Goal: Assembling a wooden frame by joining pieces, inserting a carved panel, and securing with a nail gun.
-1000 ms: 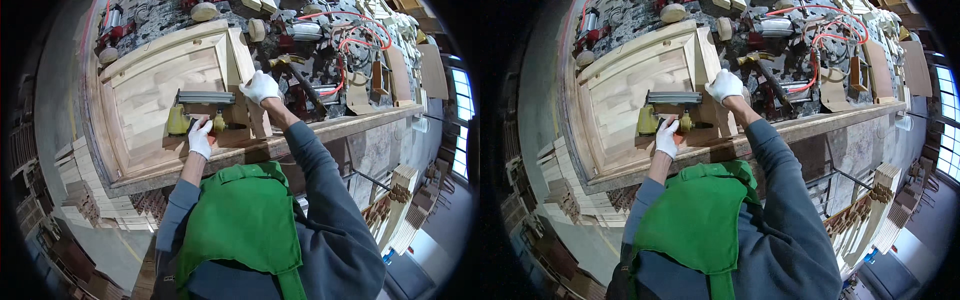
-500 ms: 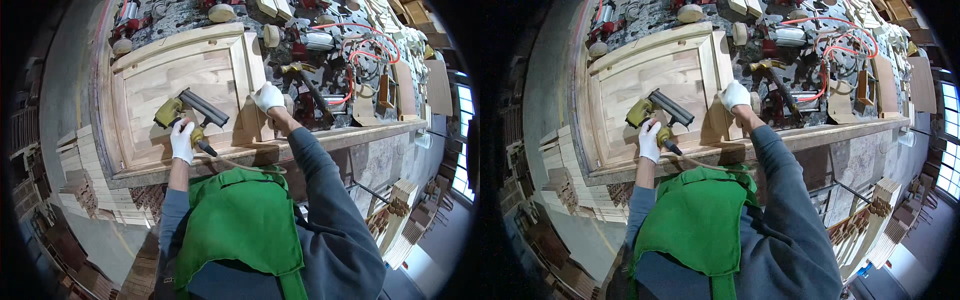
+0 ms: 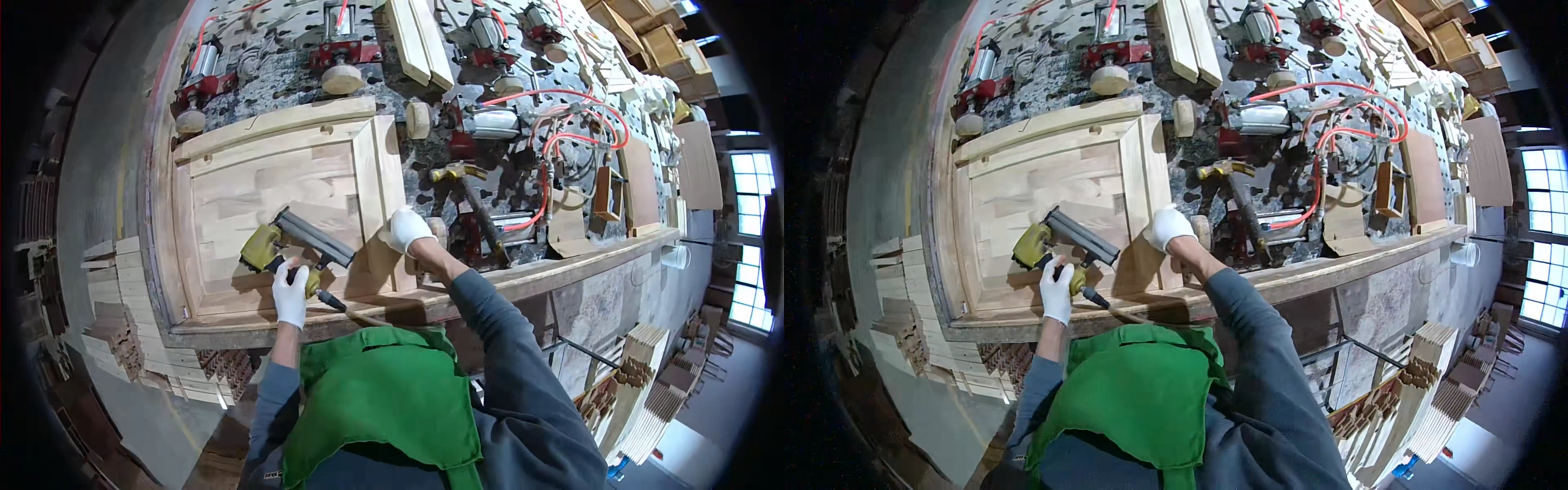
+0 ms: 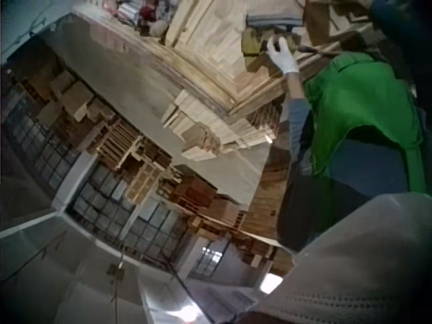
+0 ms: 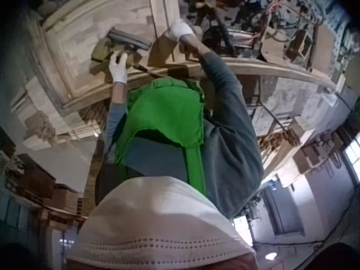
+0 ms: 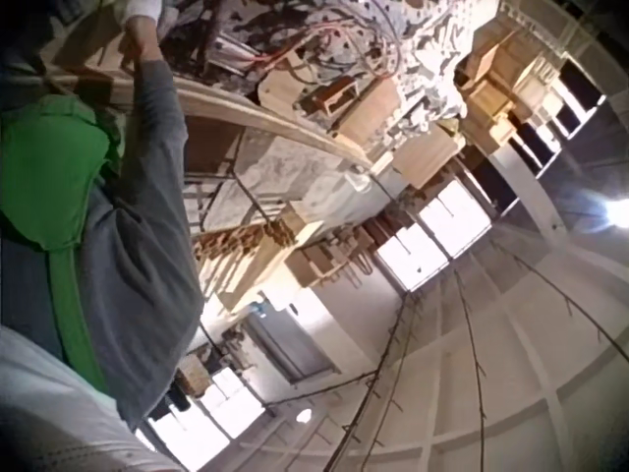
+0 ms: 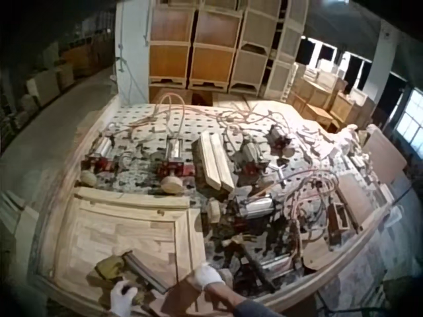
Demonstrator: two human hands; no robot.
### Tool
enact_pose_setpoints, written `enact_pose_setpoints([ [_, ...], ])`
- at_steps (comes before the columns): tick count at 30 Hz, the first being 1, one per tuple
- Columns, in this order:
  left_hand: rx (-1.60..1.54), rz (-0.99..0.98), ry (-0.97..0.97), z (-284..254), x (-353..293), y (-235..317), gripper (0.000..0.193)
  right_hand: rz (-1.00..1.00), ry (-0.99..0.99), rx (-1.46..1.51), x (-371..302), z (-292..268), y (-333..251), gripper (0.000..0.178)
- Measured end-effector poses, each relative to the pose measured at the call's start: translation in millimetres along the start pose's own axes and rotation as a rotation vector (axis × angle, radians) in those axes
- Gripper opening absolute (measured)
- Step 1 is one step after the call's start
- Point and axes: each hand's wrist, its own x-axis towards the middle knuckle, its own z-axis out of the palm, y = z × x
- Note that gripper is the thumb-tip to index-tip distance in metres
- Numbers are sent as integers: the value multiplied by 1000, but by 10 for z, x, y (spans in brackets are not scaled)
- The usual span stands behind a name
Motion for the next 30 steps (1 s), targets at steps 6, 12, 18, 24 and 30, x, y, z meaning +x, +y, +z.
enact_pose_setpoints([
  [6,431,23,140,95,-219,70,42,-317,601,15,296,-1918,1136,15],
  [12,723,-268,322,383,-481,684,48,151,293,-430,184,-2115,2998,15],
  [18,674,-280,261,387,-424,880,46,29,332,-481,715,-2123,3194,16],
  [24,668,-288,250,367,-424,865,46,-89,330,-381,1024,-2272,2999,17],
  [30,696,-310,258,340,-419,856,46,-149,326,-258,1147,-2307,2804,18],
])
